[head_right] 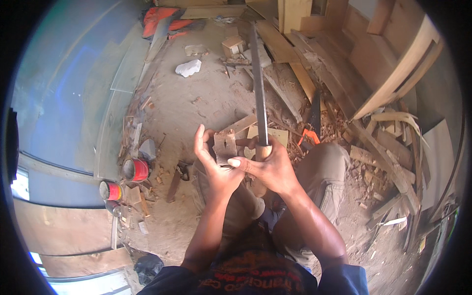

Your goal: The person carves a piece of wood using a knife while sitting on the floor. They repeatedly scrape and shape the wood, then switch to a saw to cut a smaller piece of wood.

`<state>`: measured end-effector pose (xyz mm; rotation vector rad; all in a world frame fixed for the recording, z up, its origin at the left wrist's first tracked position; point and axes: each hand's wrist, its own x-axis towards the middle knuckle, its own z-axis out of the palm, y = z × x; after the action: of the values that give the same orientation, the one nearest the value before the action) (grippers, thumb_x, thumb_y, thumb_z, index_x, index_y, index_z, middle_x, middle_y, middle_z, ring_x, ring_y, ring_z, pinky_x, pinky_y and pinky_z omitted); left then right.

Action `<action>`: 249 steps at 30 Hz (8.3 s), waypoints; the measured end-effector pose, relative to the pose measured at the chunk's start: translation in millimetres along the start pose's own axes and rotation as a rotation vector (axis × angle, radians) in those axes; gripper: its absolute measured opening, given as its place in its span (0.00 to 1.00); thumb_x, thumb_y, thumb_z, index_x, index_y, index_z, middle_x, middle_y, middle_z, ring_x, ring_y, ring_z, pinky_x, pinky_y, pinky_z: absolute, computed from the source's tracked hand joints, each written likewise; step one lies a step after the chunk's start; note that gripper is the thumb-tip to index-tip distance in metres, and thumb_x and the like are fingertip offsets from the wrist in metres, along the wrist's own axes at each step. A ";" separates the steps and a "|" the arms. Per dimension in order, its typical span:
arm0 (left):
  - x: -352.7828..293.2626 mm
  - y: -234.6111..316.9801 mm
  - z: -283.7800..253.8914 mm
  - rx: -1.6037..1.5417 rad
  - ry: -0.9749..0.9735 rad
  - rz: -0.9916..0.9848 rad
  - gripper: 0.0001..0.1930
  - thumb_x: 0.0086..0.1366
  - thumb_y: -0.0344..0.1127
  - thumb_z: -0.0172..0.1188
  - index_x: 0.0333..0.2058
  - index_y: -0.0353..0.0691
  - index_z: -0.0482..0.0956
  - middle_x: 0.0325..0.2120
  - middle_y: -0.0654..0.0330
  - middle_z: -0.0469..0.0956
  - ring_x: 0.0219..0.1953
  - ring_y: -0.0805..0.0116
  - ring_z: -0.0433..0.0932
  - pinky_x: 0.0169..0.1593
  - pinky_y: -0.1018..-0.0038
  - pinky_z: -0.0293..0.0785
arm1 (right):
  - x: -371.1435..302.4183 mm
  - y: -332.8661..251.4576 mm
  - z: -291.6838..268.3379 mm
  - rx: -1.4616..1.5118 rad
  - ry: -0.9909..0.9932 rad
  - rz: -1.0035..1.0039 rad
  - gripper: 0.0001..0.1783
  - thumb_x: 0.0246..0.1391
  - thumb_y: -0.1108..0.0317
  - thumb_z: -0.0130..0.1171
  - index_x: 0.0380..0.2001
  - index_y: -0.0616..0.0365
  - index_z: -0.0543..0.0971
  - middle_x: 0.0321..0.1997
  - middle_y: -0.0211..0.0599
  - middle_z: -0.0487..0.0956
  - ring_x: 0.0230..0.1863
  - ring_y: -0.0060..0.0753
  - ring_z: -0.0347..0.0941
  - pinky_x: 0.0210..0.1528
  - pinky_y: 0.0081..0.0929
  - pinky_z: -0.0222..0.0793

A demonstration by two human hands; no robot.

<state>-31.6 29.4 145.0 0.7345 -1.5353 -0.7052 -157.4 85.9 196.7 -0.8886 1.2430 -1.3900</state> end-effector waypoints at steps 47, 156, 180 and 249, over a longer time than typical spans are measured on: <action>13.4 -130.0 -143.5 -1.068 0.850 -0.727 0.23 0.50 0.30 0.60 0.48 0.32 0.77 0.51 0.49 0.78 0.57 0.46 0.75 0.64 0.46 0.69 | 34.9 27.4 -39.6 -0.016 0.428 0.021 0.25 0.55 0.51 0.73 0.39 0.64 0.78 0.21 0.24 0.72 0.15 0.17 0.66 0.17 0.19 0.63; -6.1 -323.5 75.1 1.126 -1.315 -0.364 0.47 0.60 0.36 0.68 0.74 0.51 0.50 0.71 0.49 0.57 0.71 0.50 0.59 0.70 0.46 0.56 | -1.7 341.4 -329.5 -1.342 0.634 0.872 0.46 0.51 0.54 0.70 0.68 0.57 0.59 0.65 0.59 0.67 0.66 0.59 0.67 0.62 0.68 0.59; -9.8 -363.9 44.1 0.979 -1.029 -0.698 0.44 0.60 0.38 0.68 0.72 0.52 0.53 0.64 0.49 0.64 0.67 0.46 0.64 0.65 0.31 0.57 | 246.7 298.5 -202.6 -1.319 0.487 0.665 0.61 0.52 0.34 0.62 0.74 0.65 0.49 0.72 0.56 0.60 0.71 0.54 0.62 0.67 0.53 0.61; 161.2 -462.1 189.8 0.778 -0.976 -0.314 0.51 0.57 0.52 0.69 0.72 0.39 0.50 0.58 0.38 0.73 0.59 0.41 0.74 0.62 0.55 0.71 | 83.2 316.4 -242.4 0.800 1.350 0.063 0.39 0.64 0.41 0.56 0.68 0.54 0.61 0.68 0.46 0.63 0.67 0.52 0.64 0.62 0.53 0.72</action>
<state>-207.2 -377.2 -136.8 1.3378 -2.6955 -0.7314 -339.4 76.6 -167.3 0.8092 1.3406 -2.2523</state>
